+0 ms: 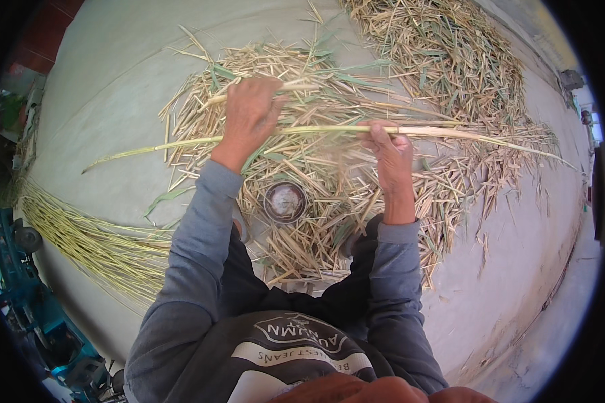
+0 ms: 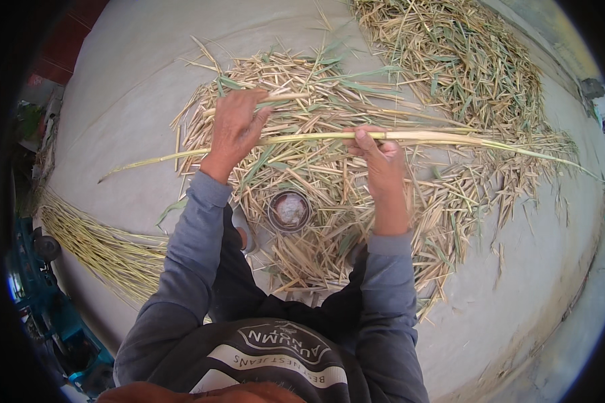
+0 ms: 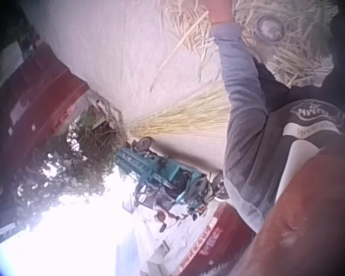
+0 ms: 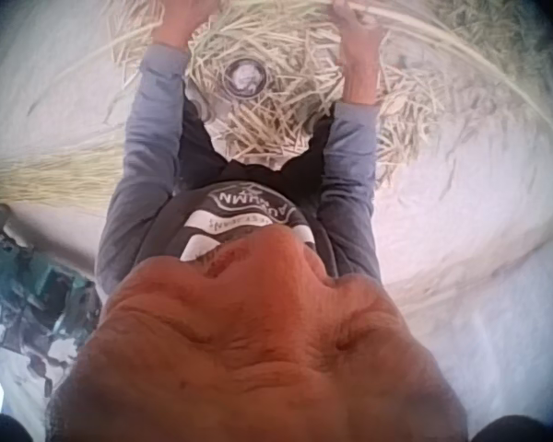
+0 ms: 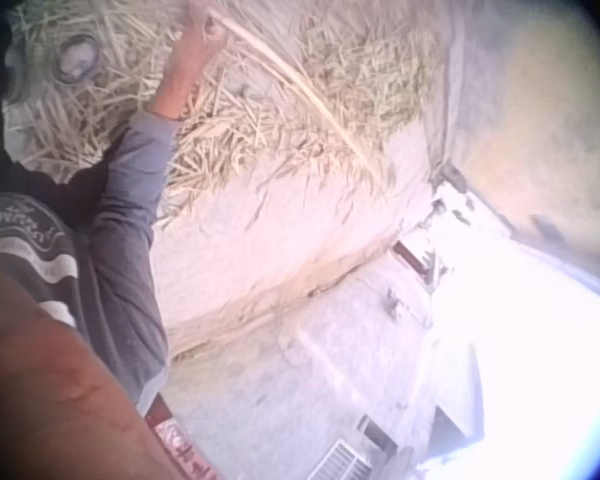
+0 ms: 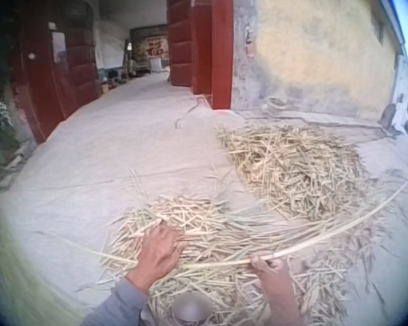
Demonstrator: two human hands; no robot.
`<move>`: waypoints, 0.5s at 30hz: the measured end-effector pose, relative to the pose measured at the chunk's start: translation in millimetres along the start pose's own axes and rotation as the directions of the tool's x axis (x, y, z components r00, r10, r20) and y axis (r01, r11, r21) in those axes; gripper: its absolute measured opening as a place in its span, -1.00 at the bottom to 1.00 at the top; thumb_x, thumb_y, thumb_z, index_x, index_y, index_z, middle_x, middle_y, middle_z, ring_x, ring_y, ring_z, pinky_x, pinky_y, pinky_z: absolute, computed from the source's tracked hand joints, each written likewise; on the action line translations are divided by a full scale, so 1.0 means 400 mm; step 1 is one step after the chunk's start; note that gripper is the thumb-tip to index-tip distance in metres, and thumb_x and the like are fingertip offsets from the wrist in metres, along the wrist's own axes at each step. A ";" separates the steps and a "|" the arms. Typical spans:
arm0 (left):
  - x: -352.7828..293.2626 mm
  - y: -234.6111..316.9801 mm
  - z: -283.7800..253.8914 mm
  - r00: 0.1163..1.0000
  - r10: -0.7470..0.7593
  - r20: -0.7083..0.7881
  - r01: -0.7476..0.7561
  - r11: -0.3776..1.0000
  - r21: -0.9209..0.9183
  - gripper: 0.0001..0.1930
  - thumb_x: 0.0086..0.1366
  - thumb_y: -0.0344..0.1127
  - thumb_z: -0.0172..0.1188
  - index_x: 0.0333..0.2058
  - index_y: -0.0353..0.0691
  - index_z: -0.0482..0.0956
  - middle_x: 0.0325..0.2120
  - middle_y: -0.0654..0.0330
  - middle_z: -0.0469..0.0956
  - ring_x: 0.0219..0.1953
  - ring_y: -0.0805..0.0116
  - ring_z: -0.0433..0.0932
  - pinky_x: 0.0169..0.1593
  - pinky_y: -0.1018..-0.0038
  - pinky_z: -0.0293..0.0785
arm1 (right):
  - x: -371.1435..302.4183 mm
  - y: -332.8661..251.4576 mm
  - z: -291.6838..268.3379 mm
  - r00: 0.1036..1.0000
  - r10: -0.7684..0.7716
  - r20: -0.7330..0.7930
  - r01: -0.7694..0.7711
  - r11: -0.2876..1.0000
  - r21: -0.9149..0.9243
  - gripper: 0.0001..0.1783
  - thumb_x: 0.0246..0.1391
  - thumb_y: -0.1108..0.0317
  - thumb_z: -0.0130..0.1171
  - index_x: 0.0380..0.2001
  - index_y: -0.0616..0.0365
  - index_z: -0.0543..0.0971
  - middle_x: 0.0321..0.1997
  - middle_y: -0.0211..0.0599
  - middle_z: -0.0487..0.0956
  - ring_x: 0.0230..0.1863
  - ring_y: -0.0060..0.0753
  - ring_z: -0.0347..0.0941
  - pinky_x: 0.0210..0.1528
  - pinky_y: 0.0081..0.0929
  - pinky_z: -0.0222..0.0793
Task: The person sits on a concrete floor and repeatedly strips leaves and outer layers from long plant stalks by hand. The person separates the cleaned stalks from the debris and places them into a pile to the side.
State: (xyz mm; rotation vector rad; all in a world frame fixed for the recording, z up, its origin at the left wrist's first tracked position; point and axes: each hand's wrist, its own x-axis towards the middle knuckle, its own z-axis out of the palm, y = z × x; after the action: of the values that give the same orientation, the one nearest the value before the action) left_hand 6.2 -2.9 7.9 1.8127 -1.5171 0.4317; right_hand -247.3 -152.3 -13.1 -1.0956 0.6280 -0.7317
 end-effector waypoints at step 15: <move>-0.018 -0.079 -0.094 0.919 -0.176 0.353 0.195 0.981 -0.018 -0.75 0.18 -0.15 0.42 -0.24 -0.16 0.72 -0.38 0.19 0.70 -0.28 0.18 0.61 -0.06 0.30 0.31 | 0.059 -0.039 -0.118 0.943 0.015 -0.333 0.056 0.977 0.203 -0.67 0.23 0.25 0.40 -0.10 0.27 0.60 -0.18 -0.18 0.71 -0.21 -0.39 0.68 -0.21 -0.53 0.62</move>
State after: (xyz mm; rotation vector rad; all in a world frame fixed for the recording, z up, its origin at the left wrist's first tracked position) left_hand 41.7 30.1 19.1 2.0470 -1.5485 -0.0289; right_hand -272.2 -201.1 -16.6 -0.7886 0.8062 -0.9905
